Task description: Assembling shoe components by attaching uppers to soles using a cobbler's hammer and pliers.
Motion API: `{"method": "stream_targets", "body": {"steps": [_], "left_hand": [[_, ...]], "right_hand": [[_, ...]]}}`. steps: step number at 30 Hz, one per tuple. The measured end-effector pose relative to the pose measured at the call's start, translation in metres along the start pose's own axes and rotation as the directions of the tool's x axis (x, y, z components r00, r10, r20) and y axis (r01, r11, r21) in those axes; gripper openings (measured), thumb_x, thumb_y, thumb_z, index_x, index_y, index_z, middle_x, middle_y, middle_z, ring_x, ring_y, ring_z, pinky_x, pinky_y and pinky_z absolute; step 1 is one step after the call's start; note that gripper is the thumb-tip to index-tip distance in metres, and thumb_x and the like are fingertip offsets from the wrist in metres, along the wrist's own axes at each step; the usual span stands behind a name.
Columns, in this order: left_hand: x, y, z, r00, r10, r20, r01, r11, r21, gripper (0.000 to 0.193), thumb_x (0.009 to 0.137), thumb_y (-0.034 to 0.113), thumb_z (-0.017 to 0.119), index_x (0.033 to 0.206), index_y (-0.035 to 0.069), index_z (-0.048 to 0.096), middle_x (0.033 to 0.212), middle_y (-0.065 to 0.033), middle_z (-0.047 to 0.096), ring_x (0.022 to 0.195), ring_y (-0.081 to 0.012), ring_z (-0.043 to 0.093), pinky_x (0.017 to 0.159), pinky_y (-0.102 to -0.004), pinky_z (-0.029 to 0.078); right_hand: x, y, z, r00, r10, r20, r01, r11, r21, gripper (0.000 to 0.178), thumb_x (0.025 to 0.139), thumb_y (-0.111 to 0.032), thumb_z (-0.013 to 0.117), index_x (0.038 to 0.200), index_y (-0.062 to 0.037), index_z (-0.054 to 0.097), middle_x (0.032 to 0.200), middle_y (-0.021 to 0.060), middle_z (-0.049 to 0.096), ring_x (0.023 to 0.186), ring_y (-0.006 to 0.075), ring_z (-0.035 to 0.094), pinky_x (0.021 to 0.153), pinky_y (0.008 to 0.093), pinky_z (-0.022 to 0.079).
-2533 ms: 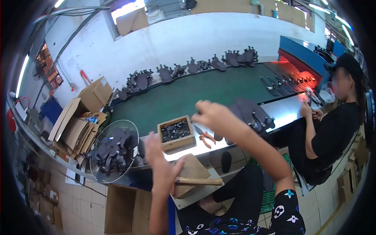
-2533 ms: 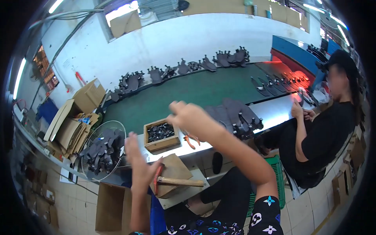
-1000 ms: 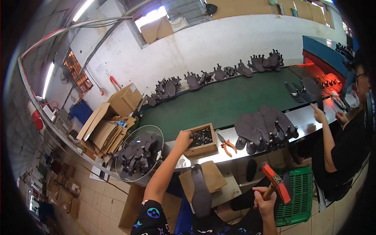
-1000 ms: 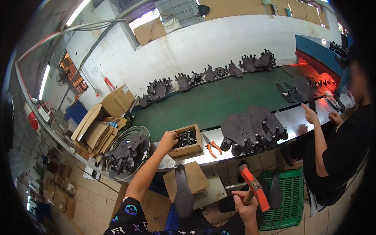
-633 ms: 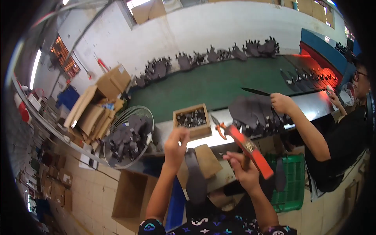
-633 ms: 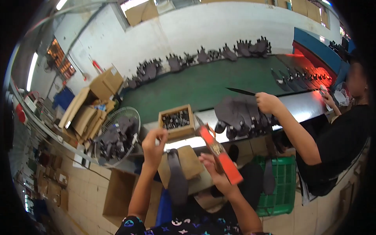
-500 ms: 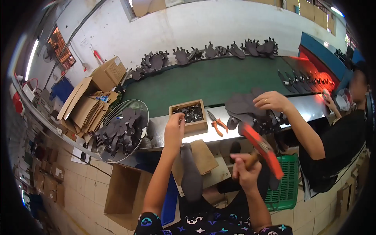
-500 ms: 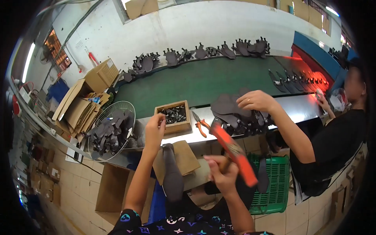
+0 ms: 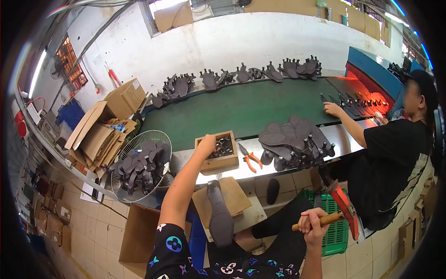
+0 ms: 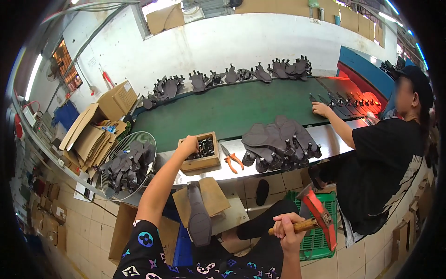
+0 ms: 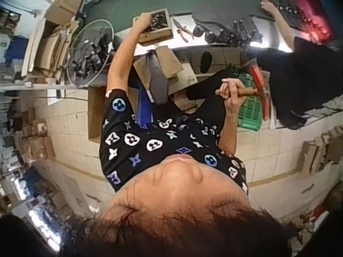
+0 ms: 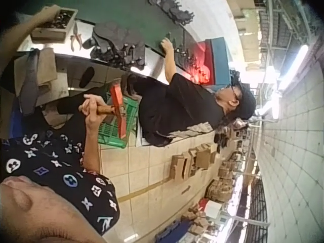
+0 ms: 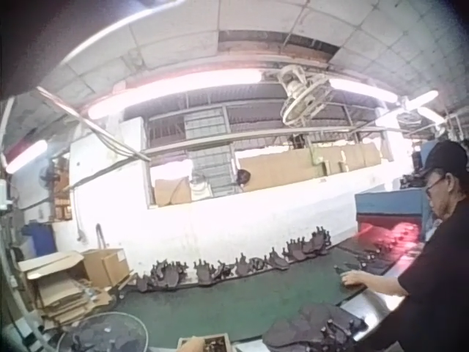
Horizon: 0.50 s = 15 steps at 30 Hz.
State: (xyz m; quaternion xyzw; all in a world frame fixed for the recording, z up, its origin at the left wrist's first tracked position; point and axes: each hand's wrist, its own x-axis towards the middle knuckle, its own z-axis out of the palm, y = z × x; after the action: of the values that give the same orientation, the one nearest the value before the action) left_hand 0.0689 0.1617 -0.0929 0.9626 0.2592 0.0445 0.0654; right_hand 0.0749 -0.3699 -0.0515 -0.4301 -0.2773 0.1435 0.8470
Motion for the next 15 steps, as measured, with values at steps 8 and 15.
{"method": "stream_targets", "body": {"steps": [8,15], "left_hand": [[-0.073,0.053,-0.064,0.913,-0.155,-0.378,-0.098,0.815,-0.571,0.013,0.078,0.005,0.078,0.089,-0.002,0.075,0.075,-0.0140,0.073,0.067,-0.0153,0.070,0.064,-0.0283,0.055],[-0.235,0.182,-0.110,0.505,0.367,-0.781,-0.662,0.745,-0.078,0.014,0.080,-0.006,0.072,0.094,-0.005,0.069,0.104,-0.0230,0.071,0.088,-0.0296,0.073,0.076,-0.0340,0.061]], "right_hand": [[0.017,0.010,0.019,0.987,0.149,0.052,-0.145,0.987,-0.073,0.018,0.099,-0.008,0.057,0.104,0.0051,0.068,0.064,0.0065,0.061,0.043,0.0066,0.043,0.043,0.0240,0.040],[0.048,0.007,0.089,0.956,0.185,0.226,-0.161,0.979,-0.122,0.031,0.095,-0.015,0.068,0.122,0.0018,0.065,0.108,0.0162,0.074,0.051,0.0025,0.049,0.047,0.0182,0.042]]}}
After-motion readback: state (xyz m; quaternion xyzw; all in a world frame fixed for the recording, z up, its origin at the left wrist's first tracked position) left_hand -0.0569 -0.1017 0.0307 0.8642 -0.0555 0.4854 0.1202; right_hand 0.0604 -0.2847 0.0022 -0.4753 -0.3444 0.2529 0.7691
